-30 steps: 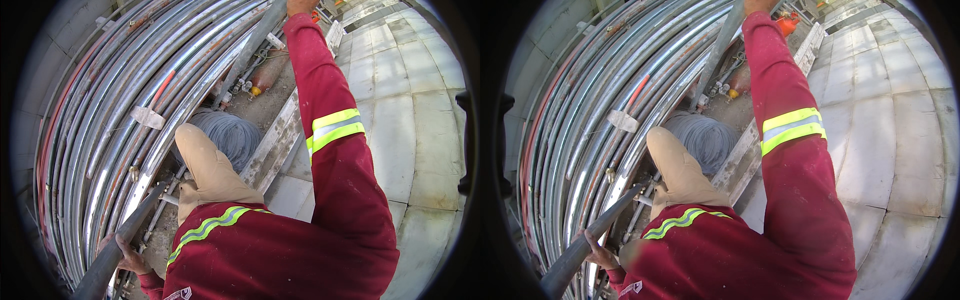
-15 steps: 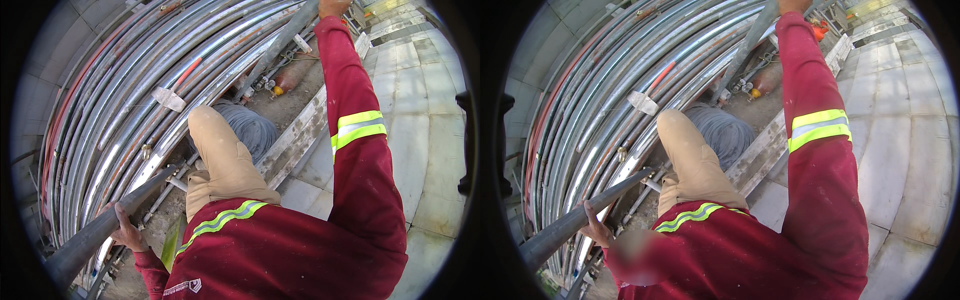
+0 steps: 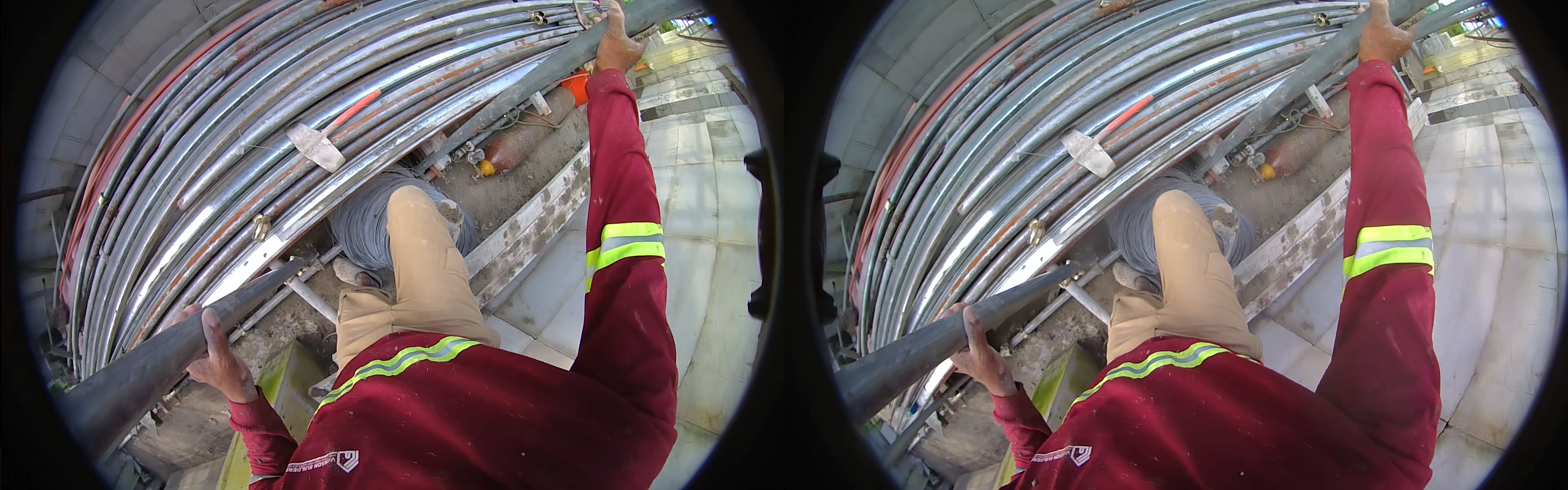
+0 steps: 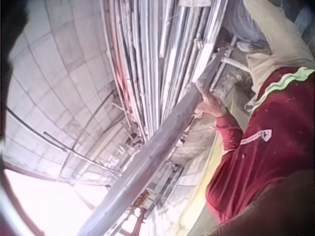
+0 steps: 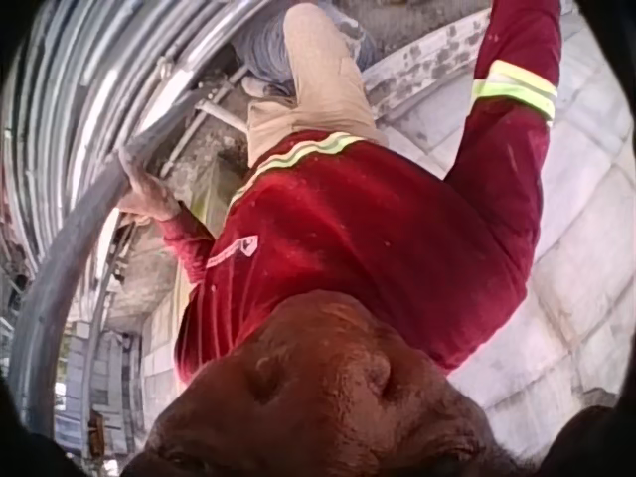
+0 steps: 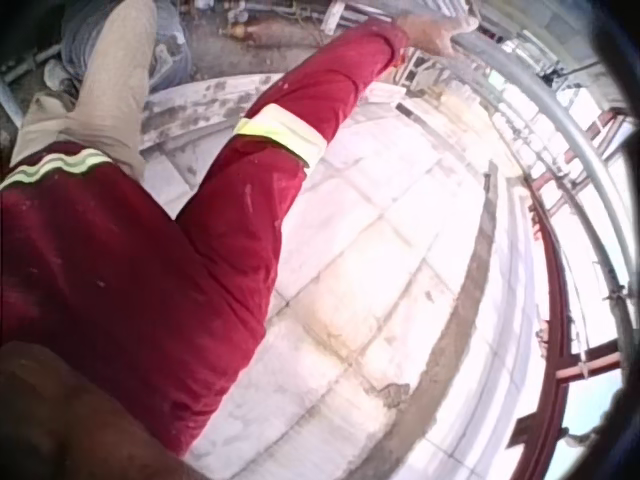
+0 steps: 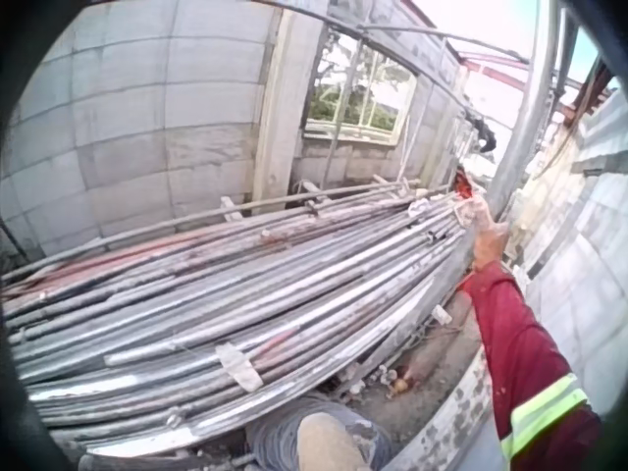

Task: The person secures a metal scaffolding pole to a wooden plank using a wire tie. They wrap the wire around the pole and plank, then twist it tight with a tool to fasten the connection.

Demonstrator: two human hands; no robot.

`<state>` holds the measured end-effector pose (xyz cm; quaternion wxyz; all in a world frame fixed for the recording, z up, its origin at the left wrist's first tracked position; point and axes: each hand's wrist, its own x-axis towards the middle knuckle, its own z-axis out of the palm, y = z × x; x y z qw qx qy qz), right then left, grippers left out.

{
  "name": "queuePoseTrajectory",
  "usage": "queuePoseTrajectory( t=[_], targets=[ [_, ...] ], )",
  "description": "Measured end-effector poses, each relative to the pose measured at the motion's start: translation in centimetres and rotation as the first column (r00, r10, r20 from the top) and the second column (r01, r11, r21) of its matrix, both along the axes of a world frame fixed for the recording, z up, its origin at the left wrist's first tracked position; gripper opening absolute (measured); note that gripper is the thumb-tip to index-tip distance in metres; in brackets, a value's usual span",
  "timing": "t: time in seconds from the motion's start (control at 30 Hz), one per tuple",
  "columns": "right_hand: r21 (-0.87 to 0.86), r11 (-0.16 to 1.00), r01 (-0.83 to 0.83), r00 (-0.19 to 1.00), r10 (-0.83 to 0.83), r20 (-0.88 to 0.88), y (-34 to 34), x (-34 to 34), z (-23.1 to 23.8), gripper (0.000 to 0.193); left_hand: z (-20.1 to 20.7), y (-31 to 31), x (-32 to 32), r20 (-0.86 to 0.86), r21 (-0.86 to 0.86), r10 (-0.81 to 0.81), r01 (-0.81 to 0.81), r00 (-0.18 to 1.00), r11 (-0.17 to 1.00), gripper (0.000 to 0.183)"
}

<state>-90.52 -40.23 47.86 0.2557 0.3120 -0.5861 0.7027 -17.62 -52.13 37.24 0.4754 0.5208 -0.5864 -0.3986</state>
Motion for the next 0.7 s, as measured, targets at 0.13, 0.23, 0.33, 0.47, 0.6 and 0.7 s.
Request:
queuePoseTrajectory(
  t=[0.13, 0.23, 0.33, 0.47, 0.6, 0.7],
  targets=[
    [-0.045, 0.998, -0.035, 0.999, 0.034, -0.017, 1.0, 0.0, 1.1, 0.053, -2.6, 1.4, -0.3, -0.144, -0.039, 0.055, -0.061, 0.988, 0.997, 0.053],
    [-0.065, 0.997, 0.032, 0.999, -0.033, -0.017, 0.4, 1.4, 0.9, 0.05, -9.6, 5.2, 1.9, -0.001, 0.225, 0.03, -0.029, 1.0, 0.974, 0.077],
    [-0.046, 0.998, 0.042, 0.999, -0.041, 0.024, 0.1, 0.9, 0.8, 0.05, -19.1, 10.9, 4.4, 0.193, 0.543, -0.322, 0.172, 0.927, 0.822, 0.046],
    [-0.023, 0.998, 0.053, 0.984, -0.056, -0.171, 0.3, -0.5, 0.8, 0.046, -26.4, 7.6, -4.3, -0.07, 0.812, -0.39, 0.279, 0.918, 0.512, 0.04],
    [0.34, 0.869, 0.358, 0.933, -0.324, -0.156, -0.1, 1.7, 0.6, 0.045, -34.3, -3.1, -16.3, -0.285, 0.896, -0.168, 0.325, 0.944, 0.304, 0.059],
    [0.063, 0.886, 0.46, 0.837, -0.409, -0.362, 1.0, 1.0, 0.1, 0.058, -39.9, -5.2, -26.4, -0.403, 0.896, 0.041, 0.385, 0.914, 0.221, 0.074]
  ],
)
